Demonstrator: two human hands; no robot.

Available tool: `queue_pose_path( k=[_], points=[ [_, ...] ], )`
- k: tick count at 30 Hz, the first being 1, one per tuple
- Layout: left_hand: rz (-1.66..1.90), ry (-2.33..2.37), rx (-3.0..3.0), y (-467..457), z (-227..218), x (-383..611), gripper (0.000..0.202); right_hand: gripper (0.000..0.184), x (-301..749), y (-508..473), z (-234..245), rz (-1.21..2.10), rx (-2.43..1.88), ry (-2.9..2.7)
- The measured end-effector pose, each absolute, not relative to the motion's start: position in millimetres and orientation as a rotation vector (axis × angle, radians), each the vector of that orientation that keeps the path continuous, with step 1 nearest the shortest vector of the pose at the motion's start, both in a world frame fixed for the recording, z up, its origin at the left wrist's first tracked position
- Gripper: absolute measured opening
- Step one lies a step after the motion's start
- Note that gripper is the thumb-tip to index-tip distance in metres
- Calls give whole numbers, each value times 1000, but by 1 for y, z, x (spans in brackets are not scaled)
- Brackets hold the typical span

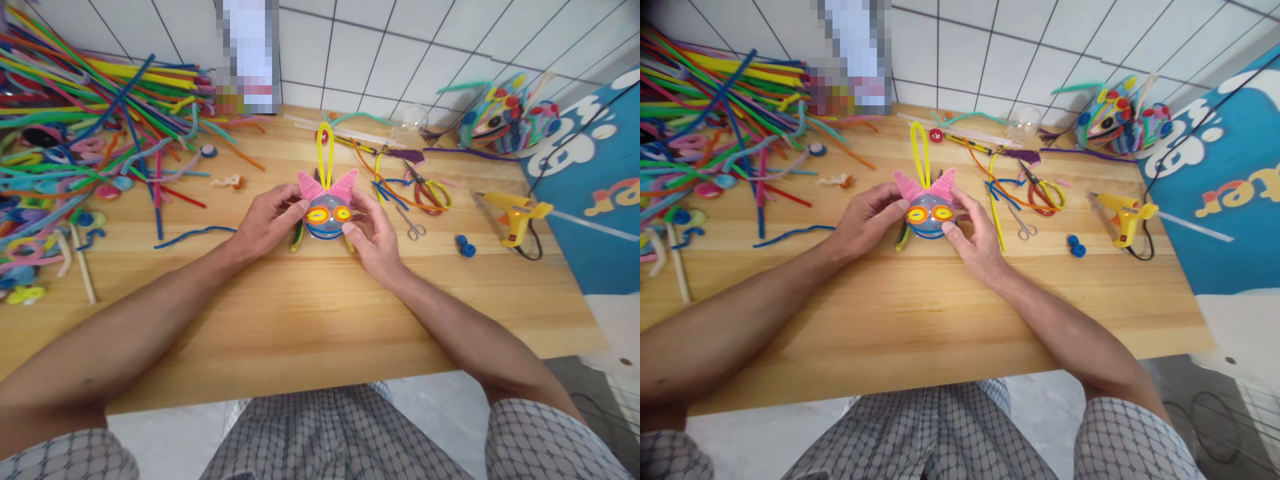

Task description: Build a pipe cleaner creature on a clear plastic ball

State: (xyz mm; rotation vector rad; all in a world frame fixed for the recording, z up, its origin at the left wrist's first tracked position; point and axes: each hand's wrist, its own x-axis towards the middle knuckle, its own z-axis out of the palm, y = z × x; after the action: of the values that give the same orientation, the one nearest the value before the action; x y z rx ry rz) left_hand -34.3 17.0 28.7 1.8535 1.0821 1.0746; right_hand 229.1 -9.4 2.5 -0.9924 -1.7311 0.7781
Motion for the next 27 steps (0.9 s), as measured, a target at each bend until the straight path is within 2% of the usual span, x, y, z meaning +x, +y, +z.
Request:
queue_pose_path(
  k=[7, 12, 19, 27],
  points=[
    [1024, 1017, 1791, 16, 29, -34, 52, 69, 229, -9, 1, 774, -1013, -1727],
    [929, 1010, 1868, 17, 26, -32, 76, 66, 228, -11, 4, 792, -1006, -1706],
    [908, 1026, 1996, 19, 29, -32, 77, 74, 229, -11, 5, 793, -1048, -1730],
    [910, 999, 2027, 18, 29, -32, 75, 72, 230, -9, 2, 798, -1051, -1745]
  ],
)
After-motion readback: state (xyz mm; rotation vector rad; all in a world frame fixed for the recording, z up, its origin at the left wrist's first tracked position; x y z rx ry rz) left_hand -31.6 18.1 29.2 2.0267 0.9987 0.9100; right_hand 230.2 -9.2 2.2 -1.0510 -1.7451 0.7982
